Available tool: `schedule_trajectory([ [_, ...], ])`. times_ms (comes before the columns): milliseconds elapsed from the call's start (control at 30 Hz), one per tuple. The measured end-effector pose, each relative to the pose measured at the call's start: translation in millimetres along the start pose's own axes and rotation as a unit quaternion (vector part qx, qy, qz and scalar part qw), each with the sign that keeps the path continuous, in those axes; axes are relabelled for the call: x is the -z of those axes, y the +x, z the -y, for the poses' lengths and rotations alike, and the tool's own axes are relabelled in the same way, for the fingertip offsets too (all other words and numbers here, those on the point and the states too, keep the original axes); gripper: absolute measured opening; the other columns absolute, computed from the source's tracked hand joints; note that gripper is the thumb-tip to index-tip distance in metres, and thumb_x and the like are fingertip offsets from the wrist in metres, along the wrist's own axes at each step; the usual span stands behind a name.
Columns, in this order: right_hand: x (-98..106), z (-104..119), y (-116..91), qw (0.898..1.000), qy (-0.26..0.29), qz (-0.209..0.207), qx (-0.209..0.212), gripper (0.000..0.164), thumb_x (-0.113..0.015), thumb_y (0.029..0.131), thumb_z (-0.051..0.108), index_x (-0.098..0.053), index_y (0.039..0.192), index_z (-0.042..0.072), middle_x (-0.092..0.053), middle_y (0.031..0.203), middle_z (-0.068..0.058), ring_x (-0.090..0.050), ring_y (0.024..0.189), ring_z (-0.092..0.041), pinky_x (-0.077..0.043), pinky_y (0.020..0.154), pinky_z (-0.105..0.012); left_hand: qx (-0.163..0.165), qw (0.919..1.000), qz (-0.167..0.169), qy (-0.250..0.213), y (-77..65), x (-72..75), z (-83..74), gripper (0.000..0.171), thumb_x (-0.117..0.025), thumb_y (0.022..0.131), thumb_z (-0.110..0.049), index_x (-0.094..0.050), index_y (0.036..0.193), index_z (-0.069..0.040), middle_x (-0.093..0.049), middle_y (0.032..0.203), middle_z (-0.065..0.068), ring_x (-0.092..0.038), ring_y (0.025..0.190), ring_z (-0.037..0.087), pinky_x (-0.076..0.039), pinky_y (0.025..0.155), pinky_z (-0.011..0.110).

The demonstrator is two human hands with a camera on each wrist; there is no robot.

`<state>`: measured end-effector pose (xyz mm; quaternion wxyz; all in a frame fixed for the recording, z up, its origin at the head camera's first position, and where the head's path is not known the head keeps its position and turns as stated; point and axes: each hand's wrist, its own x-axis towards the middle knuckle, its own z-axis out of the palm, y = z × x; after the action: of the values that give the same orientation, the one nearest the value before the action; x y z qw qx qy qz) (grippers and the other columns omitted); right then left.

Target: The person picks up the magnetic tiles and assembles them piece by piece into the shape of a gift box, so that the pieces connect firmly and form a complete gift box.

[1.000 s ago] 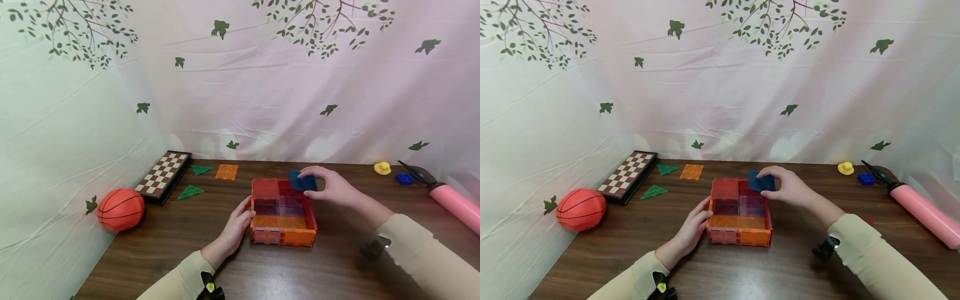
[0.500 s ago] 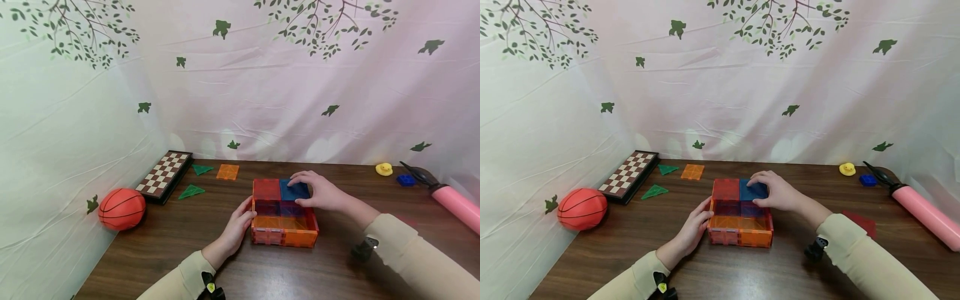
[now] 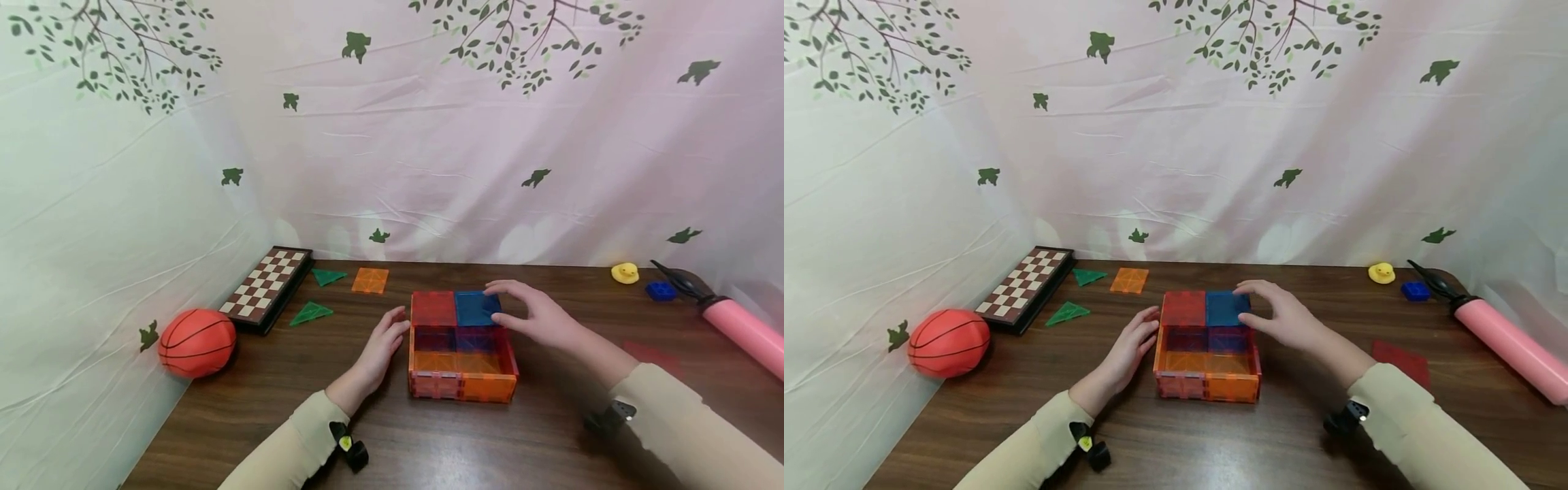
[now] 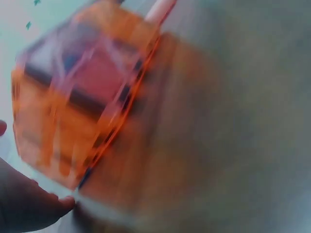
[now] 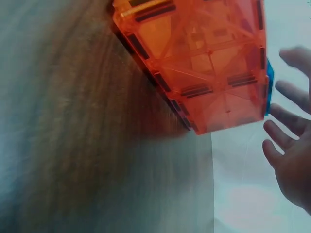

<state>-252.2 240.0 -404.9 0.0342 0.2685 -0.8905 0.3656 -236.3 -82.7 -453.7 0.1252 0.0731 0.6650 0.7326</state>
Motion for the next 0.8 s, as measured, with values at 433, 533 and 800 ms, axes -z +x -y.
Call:
schedule_trajectory([
  [433, 58, -19, -106, 0.979, -0.012, -0.052, -0.196, 0.055, -0.063, 0.102, 0.038, -0.047, 0.147, 0.01, -0.05, 0.144, -0.026, -0.054, 0.12, -0.048, -0.055, 0.08, -0.048, 0.008, 0.9973, 0.062, -0.037, 41.1, 5.6, -5.9, 0.052, -0.055, 0.101, -0.018, -0.041, 0.148, -0.002, -0.047, 0.144, 0.016, -0.048, 0.13, 0.025, -0.029, 0.118, 0.045],
  [533, 70, -41, -132, 0.972, -0.045, -0.034, -0.229, 0.062, -0.067, 0.099, 0.04, -0.046, 0.147, 0.006, -0.052, 0.139, -0.03, -0.059, 0.111, -0.043, -0.054, 0.066, -0.03, 0.0, 0.997, 0.062, -0.045, 42.3, 5.5, -5.4, 0.049, -0.055, 0.101, -0.016, -0.043, 0.147, -0.003, -0.049, 0.14, 0.015, -0.051, 0.125, 0.023, -0.032, 0.116, 0.044],
  [800, 75, -92, -177, 0.971, -0.141, -0.035, -0.19, 0.061, -0.087, 0.082, 0.032, -0.06, 0.13, 0.005, -0.056, 0.131, -0.032, -0.051, 0.114, -0.046, -0.043, 0.085, -0.035, -0.005, 0.9966, 0.059, -0.057, 45.3, 4.2, -0.8, 0.046, -0.055, 0.101, -0.014, -0.045, 0.145, -0.002, -0.053, 0.137, 0.014, -0.054, 0.121, 0.02, -0.036, 0.114, 0.041],
])
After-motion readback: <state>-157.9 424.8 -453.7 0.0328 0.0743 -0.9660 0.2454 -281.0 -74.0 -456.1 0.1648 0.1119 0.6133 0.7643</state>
